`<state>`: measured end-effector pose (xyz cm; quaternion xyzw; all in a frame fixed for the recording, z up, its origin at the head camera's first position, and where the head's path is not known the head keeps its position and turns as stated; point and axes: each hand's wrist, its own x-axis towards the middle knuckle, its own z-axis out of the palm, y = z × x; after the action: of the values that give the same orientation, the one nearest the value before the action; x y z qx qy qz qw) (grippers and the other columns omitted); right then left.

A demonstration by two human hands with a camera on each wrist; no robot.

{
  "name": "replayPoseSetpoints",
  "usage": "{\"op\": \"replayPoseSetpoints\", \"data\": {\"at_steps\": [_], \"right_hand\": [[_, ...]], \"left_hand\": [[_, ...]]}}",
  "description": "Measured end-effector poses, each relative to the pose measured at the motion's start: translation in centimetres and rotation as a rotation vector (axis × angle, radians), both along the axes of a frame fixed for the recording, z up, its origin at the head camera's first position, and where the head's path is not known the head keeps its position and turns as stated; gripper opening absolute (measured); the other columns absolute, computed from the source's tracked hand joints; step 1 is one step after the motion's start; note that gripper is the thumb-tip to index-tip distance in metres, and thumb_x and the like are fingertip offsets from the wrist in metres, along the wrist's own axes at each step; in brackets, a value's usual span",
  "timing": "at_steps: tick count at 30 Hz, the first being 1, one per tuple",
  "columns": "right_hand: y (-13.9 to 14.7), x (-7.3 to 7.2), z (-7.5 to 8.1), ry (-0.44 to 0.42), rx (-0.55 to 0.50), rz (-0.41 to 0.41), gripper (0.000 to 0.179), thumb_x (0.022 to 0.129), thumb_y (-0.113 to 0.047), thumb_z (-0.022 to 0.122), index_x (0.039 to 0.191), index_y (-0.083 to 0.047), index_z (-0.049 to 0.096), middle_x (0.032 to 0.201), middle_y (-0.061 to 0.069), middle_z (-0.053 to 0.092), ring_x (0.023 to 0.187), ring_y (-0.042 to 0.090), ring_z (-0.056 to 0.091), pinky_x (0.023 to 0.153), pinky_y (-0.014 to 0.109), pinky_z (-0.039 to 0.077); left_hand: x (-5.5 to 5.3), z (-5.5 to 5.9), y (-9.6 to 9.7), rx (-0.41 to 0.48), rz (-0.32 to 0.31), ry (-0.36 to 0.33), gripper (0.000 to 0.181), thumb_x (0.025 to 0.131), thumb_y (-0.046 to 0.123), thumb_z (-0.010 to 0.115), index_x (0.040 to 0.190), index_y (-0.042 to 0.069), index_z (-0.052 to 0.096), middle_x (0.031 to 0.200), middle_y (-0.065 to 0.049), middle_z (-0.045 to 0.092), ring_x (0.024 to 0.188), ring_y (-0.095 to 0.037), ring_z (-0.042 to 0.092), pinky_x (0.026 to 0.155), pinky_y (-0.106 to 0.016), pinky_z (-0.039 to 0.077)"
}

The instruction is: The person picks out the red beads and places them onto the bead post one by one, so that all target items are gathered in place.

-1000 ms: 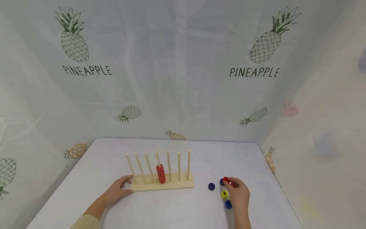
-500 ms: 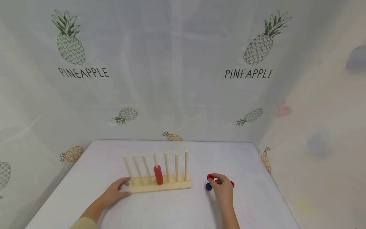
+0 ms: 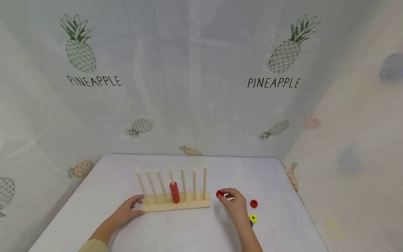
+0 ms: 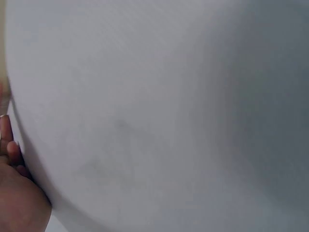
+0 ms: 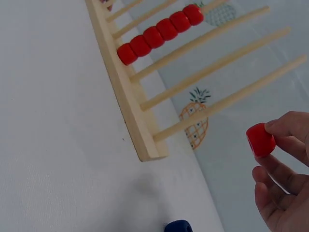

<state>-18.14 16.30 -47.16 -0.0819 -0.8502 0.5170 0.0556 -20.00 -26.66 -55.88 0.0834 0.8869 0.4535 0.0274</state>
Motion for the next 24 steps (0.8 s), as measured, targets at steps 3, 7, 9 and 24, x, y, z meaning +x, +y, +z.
{"op": "replayPoseSetpoints", "data": {"at_steps": [3,7,9,24], "right_hand": [[-0.4,0.0,0.5,0.017,-0.005,0.039,0.019,0.083,-0.010,0.076,0.102,-0.012,0.074,0.097,0.002,0.065,0.086,0.022,0.055,0.062,0.029,0.048],[-0.8,0.2,1.1,0.069,0.005,0.097,0.017,0.082,-0.007,0.075,0.098,-0.014,0.075,0.094,-0.001,0.066,0.086,0.017,0.056,0.066,0.028,0.048],[-1.1,0.4,1.5,0.100,0.007,0.130,0.017,0.081,-0.006,0.076,0.096,-0.015,0.075,0.094,-0.003,0.066,0.085,0.016,0.056,0.069,0.027,0.047],[-3.3,-0.3,5.3,0.243,0.038,0.361,0.019,0.082,-0.008,0.078,0.096,-0.019,0.074,0.093,-0.010,0.066,0.092,0.028,0.060,0.075,0.032,0.049]], "left_hand": [[-0.2,0.0,-0.1,0.008,-0.005,0.000,0.067,0.074,0.009,0.083,0.132,-0.006,0.052,0.102,-0.003,0.055,0.082,-0.017,0.037,0.071,-0.028,0.033],[-0.5,-0.3,-0.2,-0.001,-0.012,-0.024,0.069,0.075,0.012,0.083,0.133,-0.004,0.052,0.104,-0.003,0.055,0.083,-0.017,0.038,0.072,-0.028,0.034],[-0.5,-0.3,-0.2,-0.005,-0.009,-0.034,0.070,0.074,0.013,0.084,0.134,-0.004,0.052,0.104,-0.002,0.055,0.083,-0.017,0.038,0.072,-0.028,0.034],[0.0,-0.3,0.1,0.002,-0.001,-0.045,0.069,0.077,0.015,0.083,0.135,-0.003,0.051,0.104,-0.002,0.054,0.085,-0.018,0.037,0.073,-0.029,0.032]]}}
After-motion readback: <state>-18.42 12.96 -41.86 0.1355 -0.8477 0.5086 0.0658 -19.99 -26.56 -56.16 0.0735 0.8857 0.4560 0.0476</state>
